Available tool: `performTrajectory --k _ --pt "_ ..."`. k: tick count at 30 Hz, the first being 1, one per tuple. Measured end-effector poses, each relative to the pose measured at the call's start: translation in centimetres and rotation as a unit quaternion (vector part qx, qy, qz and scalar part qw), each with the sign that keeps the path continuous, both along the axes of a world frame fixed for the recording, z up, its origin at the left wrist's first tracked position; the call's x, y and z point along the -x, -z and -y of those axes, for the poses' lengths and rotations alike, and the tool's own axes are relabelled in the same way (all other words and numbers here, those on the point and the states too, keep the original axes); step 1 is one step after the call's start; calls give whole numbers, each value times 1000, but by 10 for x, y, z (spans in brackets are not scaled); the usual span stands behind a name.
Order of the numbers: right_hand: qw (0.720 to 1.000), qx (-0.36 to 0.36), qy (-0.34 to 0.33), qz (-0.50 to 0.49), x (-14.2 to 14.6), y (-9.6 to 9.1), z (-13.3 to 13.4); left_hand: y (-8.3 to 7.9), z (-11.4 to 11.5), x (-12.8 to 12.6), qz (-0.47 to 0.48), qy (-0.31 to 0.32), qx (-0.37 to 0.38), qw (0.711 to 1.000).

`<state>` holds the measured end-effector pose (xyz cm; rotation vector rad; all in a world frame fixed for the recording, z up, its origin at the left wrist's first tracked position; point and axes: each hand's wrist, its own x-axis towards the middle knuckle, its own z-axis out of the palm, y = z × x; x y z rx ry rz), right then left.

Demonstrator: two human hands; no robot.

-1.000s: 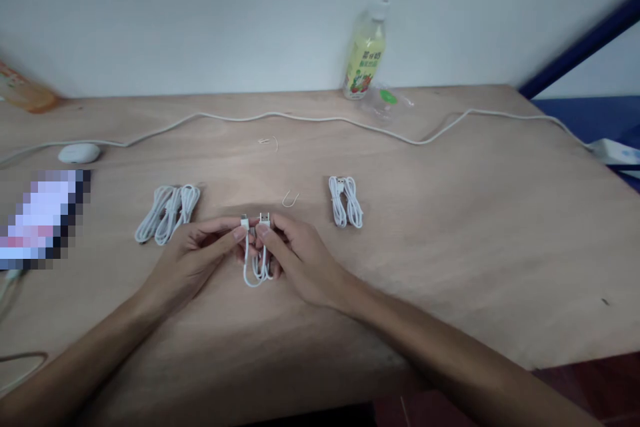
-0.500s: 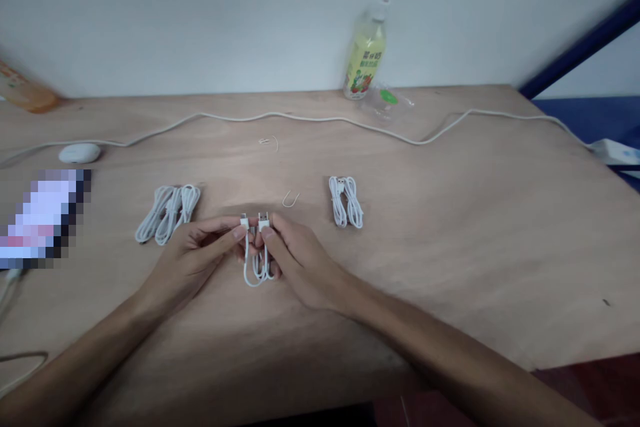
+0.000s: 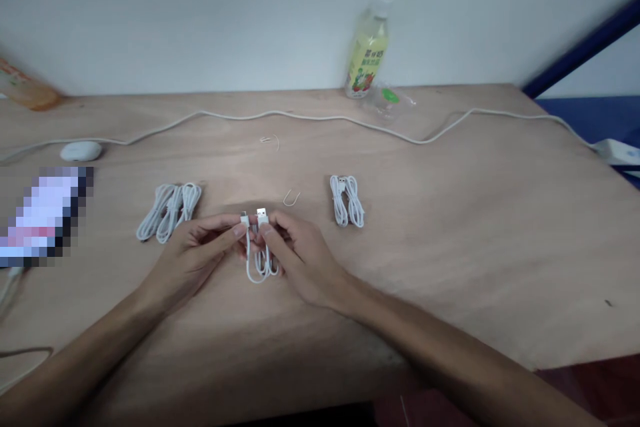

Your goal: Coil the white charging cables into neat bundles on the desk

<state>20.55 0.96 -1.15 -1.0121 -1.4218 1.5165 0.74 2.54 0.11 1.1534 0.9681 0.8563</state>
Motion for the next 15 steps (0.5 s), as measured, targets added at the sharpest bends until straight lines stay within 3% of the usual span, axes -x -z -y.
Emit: performTrajectory --k 15 --pt "1000 -19 11 2 2 -1 0 -2 0 0 15 22 -13 1000"
